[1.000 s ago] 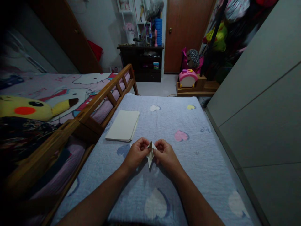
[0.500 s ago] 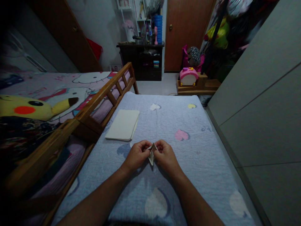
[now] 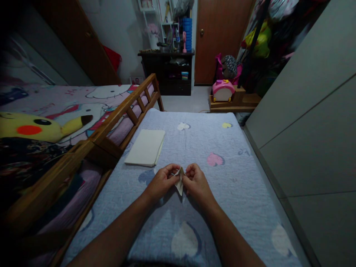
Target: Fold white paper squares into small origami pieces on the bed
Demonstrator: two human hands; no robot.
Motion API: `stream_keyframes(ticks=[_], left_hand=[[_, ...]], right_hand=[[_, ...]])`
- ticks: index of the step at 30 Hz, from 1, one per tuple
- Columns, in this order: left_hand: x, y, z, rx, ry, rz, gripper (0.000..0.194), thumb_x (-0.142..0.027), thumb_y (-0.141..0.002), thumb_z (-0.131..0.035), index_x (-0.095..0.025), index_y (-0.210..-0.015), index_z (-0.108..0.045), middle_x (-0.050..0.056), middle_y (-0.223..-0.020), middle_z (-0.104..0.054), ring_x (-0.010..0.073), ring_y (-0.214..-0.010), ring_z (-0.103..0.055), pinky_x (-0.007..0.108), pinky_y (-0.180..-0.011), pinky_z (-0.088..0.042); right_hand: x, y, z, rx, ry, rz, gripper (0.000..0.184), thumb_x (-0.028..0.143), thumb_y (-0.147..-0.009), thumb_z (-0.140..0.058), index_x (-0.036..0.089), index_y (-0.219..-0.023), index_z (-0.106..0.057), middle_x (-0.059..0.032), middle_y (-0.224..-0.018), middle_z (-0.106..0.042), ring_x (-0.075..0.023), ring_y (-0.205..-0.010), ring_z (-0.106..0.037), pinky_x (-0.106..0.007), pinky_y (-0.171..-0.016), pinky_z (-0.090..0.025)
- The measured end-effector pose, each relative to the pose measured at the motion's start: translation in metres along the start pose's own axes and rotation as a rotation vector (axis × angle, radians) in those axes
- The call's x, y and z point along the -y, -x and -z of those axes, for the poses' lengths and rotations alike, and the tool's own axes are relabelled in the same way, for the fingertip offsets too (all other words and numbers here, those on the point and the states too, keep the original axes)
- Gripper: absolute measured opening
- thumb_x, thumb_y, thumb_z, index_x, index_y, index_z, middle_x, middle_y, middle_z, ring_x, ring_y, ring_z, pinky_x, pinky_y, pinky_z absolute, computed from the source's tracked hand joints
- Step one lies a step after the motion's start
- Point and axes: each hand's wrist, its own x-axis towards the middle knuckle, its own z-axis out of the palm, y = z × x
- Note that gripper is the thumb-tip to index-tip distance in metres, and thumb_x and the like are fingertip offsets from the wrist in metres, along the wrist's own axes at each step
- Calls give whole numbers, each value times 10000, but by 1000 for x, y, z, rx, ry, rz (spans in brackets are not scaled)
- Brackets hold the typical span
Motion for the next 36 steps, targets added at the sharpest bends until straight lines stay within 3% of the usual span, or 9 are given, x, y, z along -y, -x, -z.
stream_keyframes(ticks=[4,9,12,17,22,26,29,33,36], left_hand=[[-2,1,3,41,139,40,340,-250,-714,-693,-171,-1035,-616,10,-867,-645,109,-672,-586,210,-617,-435],[-3,3,-1,-18,219,27,281,-214,-707,-682,-169,-975,-609,-15,-808,-615,90,-650,-548,187,-586,-402],[-3,3,-3,3,205,-4,249,-167,-705,-651,-171,-950,-607,-36,-750,-582,80,-630,-518,176,-565,-380],[0,3,-2,36,129,-15,262,-192,-732,-638,-175,-991,-599,-41,-735,-569,90,-606,-506,195,-558,-404],[4,3,-1,76,90,-53,333,-135,-689,-621,-175,-1019,-605,-16,-815,-597,115,-728,-558,205,-648,-432],[3,5,0,152,94,-73,425,-139,-684,-649,-180,-1104,-598,15,-901,-633,141,-819,-595,233,-727,-454],[-1,8,4,113,10,-78,450,-171,-743,-635,-205,-1188,-576,27,-950,-643,137,-798,-603,236,-701,-465],[-7,14,10,35,-275,-313,442,-186,-805,-628,-256,-1240,-595,74,-1258,-576,183,-1009,-595,249,-742,-483],[-9,14,11,9,-397,-439,370,-212,-814,-665,-257,-1181,-639,78,-1310,-547,215,-1116,-562,264,-790,-485]], right_hand=[[1,4,4,-27,65,69,233,330,-762,-642,233,-817,-438,76,-649,-513,-85,-451,-441,-199,-401,-340],[12,13,2,-118,393,389,97,239,-803,-588,207,-741,-521,-17,-836,-533,-148,-744,-541,-232,-568,-424],[14,16,0,-123,522,482,13,204,-799,-589,203,-791,-578,-39,-900,-529,-166,-806,-541,-242,-599,-442],[12,16,1,-182,631,528,90,180,-792,-613,210,-877,-599,-51,-983,-533,-184,-872,-554,-282,-690,-483],[8,13,0,-145,710,553,168,174,-797,-627,219,-958,-641,-69,-1077,-545,-220,-995,-558,-343,-827,-488],[8,10,1,-130,756,515,145,126,-841,-551,211,-870,-665,-52,-944,-590,-194,-884,-580,-320,-791,-469],[10,10,4,-127,789,493,191,121,-871,-520,216,-884,-686,-46,-899,-606,-184,-837,-583,-302,-758,-454],[11,12,6,-141,857,479,200,133,-886,-527,217,-900,-708,-47,-886,-598,-185,-827,-576,-292,-740,-439],[8,11,6,-136,914,474,191,141,-898,-539,215,-907,-715,-47,-873,-589,-188,-831,-569,-288,-729,-424]])
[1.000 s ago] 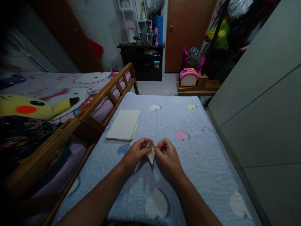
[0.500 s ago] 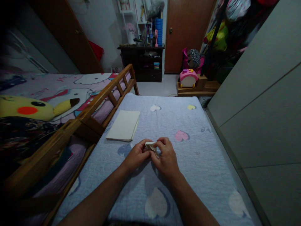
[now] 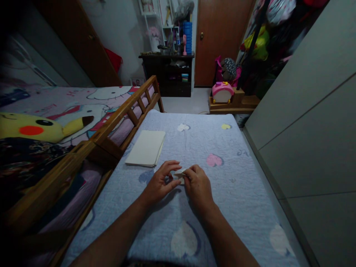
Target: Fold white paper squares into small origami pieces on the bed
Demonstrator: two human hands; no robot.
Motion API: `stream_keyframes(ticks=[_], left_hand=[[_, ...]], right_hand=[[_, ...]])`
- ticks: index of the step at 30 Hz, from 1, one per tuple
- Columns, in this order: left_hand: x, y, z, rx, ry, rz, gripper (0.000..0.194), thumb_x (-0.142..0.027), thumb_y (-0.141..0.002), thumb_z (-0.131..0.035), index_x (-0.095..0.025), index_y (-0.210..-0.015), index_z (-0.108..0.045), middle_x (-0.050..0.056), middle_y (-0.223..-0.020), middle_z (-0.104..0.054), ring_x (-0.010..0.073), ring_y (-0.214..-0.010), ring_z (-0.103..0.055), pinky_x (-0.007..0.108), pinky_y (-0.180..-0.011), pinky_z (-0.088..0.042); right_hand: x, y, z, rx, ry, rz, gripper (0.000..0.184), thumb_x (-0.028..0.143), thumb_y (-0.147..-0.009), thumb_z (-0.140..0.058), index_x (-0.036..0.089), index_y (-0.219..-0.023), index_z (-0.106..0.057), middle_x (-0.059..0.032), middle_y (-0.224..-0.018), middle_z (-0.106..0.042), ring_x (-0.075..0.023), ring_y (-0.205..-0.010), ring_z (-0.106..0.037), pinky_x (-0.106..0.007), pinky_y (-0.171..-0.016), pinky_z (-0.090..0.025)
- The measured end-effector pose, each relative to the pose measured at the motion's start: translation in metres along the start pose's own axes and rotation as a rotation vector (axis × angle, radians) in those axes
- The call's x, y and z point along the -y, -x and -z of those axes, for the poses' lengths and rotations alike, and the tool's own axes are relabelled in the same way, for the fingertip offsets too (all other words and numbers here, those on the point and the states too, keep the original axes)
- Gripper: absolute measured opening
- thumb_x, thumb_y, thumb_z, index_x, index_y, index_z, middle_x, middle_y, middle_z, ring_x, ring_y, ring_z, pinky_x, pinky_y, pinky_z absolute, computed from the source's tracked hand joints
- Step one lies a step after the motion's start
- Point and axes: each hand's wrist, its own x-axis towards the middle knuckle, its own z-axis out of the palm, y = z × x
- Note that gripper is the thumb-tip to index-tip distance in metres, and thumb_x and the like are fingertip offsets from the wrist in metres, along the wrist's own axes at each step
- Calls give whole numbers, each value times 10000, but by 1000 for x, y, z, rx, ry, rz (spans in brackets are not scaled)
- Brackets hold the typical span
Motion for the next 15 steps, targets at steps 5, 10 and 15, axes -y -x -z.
stream_keyframes(ticks=[5,10,15], left_hand=[[5,-4,-6,-101,-142,66,74,-227,-869,-603,-209,-897,-669,43,-925,-642,188,-899,-602,271,-758,-457],[11,-9,-8,-144,-208,154,98,-228,-844,-604,-193,-761,-644,13,-777,-620,164,-743,-568,266,-689,-416],[13,-14,-9,-169,-173,207,109,-261,-829,-613,-193,-753,-649,4,-747,-624,159,-713,-561,260,-673,-407]], right_hand=[[-3,0,-4,40,50,-21,160,200,-924,-569,222,-920,-728,-41,-868,-581,-185,-833,-556,-286,-725,-416],[-3,-2,-5,89,171,-11,148,205,-912,-600,222,-898,-747,-61,-893,-604,-209,-866,-542,-310,-735,-413],[-2,-4,-4,103,264,0,155,166,-866,-634,233,-935,-754,-77,-924,-623,-232,-884,-539,-335,-748,-406]])
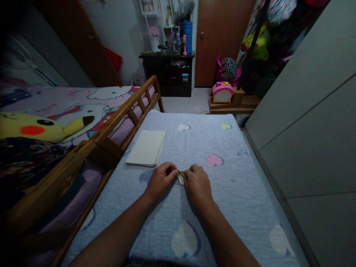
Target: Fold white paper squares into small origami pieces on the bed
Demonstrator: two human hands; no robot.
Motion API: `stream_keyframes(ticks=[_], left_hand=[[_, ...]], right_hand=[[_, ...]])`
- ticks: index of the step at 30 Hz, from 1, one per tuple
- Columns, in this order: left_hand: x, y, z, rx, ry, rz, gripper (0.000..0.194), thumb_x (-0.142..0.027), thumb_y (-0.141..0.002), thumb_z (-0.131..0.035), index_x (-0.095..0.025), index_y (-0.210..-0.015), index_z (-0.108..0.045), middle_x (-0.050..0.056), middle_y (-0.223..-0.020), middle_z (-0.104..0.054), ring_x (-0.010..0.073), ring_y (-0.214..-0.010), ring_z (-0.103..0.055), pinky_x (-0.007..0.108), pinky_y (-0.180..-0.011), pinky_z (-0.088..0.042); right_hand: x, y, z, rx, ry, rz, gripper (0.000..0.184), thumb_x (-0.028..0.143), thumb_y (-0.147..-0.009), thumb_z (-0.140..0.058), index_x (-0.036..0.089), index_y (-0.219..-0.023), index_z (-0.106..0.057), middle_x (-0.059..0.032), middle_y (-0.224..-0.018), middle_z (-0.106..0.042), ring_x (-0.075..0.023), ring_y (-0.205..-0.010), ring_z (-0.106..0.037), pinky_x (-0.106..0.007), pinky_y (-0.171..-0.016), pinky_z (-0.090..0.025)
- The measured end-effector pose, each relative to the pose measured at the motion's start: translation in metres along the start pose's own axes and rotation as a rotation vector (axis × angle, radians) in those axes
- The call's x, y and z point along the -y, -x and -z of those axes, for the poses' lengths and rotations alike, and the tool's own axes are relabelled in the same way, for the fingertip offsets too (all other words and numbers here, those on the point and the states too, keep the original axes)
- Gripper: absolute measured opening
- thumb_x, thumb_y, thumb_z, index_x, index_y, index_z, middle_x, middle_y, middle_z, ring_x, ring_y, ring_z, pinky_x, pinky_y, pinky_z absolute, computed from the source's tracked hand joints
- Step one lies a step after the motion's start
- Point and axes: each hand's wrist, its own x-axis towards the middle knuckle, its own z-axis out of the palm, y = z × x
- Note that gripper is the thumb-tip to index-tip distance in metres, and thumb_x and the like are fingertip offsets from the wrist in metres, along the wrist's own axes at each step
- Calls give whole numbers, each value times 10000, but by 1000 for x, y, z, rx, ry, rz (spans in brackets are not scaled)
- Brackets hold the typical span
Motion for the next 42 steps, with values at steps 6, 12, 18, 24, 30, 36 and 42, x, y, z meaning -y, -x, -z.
stream_keyframes(ticks=[6,12,18,24,30,36,42], left_hand=[[2,-3,0,-9,41,9,102,-265,-803,-632,-194,-732,-649,-3,-720,-617,158,-700,-563,257,-662,-408],[5,-5,1,15,60,-6,118,-284,-809,-631,-194,-734,-643,0,-735,-607,164,-722,-558,260,-666,-412],[5,-6,3,2,78,-4,162,-307,-827,-618,-189,-716,-610,-17,-700,-575,144,-680,-527,248,-648,-386],[5,-5,8,37,156,13,142,-315,-825,-627,-183,-771,-626,-8,-741,-590,144,-701,-544,240,-651,-414],[8,1,20,189,182,-110,204,-218,-778,-680,-219,-981,-690,45,-1049,-597,156,-835,-605,248,-713,-483],[10,1,22,167,49,-195,153,-142,-843,-576,-209,-906,-698,44,-981,-601,164,-878,-600,271,-806,-469],[8,-1,21,126,-51,-236,130,-135,-876,-543,-206,-860,-651,31,-901,-607,174,-868,-593,271,-795,-449]], right_hand=[[-3,0,3,15,-25,11,175,180,-836,-668,245,-977,-747,-78,-943,-633,-237,-883,-539,-339,-753,-404],[-5,-4,9,79,-81,-9,214,174,-797,-686,233,-995,-745,-79,-985,-650,-229,-912,-565,-325,-782,-424],[-14,1,16,110,-231,14,379,174,-759,-708,212,-1134,-661,-84,-1093,-655,-237,-1007,-588,-354,-870,-454],[-26,7,16,64,-381,-91,339,171,-796,-612,212,-1132,-587,-64,-1035,-689,-213,-936,-640,-352,-841,-477],[-24,6,18,21,-443,-116,207,229,-832,-568,204,-1035,-603,-64,-979,-686,-205,-872,-635,-327,-789,-469],[-23,6,22,12,-454,-58,80,213,-846,-514,214,-859,-593,-24,-842,-630,-174,-763,-587,-283,-702,-436],[-28,6,20,-43,-430,-21,114,170,-848,-479,210,-810,-579,-19,-811,-598,-165,-747,-562,-280,-698,-421]])
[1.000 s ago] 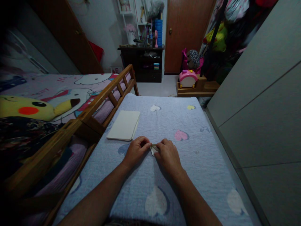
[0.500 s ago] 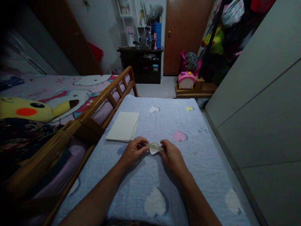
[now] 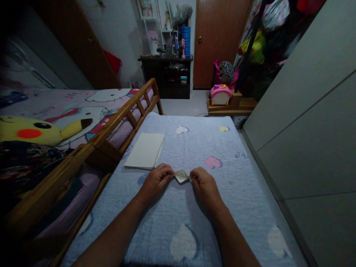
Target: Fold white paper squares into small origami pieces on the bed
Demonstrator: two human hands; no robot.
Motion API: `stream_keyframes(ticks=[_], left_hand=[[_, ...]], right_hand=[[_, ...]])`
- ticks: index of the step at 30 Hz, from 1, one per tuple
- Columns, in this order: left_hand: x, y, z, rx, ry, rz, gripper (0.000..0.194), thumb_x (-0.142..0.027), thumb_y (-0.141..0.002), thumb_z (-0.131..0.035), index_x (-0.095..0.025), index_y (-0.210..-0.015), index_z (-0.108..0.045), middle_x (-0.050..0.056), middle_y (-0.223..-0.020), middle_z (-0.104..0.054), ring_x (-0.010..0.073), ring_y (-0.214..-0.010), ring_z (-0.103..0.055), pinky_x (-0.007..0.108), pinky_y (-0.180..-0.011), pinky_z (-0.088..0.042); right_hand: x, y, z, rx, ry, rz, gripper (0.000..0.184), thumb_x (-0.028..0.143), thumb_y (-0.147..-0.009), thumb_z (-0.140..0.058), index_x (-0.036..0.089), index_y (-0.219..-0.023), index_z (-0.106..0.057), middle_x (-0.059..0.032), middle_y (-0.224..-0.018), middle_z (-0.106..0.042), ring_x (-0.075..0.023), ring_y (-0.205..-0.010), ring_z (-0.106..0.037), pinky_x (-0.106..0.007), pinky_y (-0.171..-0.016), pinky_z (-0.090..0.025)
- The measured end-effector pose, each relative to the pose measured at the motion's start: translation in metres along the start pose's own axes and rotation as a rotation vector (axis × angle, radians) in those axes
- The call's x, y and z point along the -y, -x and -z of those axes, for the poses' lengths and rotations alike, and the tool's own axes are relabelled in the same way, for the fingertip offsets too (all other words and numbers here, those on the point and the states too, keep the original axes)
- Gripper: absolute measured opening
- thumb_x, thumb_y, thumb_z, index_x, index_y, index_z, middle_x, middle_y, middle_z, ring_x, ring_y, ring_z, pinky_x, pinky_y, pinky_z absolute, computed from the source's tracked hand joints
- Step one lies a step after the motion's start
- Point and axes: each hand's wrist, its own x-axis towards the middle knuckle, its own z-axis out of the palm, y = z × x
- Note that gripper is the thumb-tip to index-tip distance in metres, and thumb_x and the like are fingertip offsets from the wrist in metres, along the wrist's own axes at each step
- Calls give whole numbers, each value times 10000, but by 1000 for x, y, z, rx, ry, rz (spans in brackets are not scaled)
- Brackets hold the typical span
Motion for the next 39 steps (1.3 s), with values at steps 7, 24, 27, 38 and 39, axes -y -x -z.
stream_keyframes(ticks=[7,24,27,38,39], left_hand=[[6,-1,-2,-17,-51,-13,128,-107,-876,-525,-195,-856,-617,29,-877,-609,176,-848,-584,280,-774,-442],[4,-1,-14,-32,-154,-31,145,-97,-876,-566,-200,-936,-649,37,-952,-622,173,-881,-607,264,-792,-465],[4,-2,-14,-30,-147,-31,132,-101,-892,-532,-198,-869,-619,25,-888,-624,169,-835,-598,262,-762,-450],[6,1,-13,-44,-110,101,128,-115,-881,-496,-206,-829,-569,-1,-775,-625,159,-742,-595,254,-694,-420],[5,1,-12,-45,-110,113,124,-121,-882,-500,-205,-820,-566,-4,-767,-623,159,-737,-595,254,-692,-418]], right_hand=[[-3,0,-2,2,-26,-48,112,177,-835,-504,205,-875,-605,-26,-840,-628,-178,-775,-586,-293,-715,-435],[-7,-7,-26,-193,422,257,360,68,-799,-652,286,-1076,-724,-124,-1442,-418,-356,-1301,-368,-594,-1041,-342],[-11,-12,-30,-203,451,265,327,84,-797,-678,298,-1035,-743,-113,-1485,-389,-368,-1346,-321,-607,-1064,-298],[-17,-14,-30,-172,397,245,59,187,-815,-724,241,-808,-745,-110,-1391,-507,-353,-1303,-367,-563,-1044,-331],[-17,-14,-29,-179,385,237,55,185,-820,-717,234,-806,-738,-112,-1364,-525,-342,-1281,-387,-546,-1035,-346]])
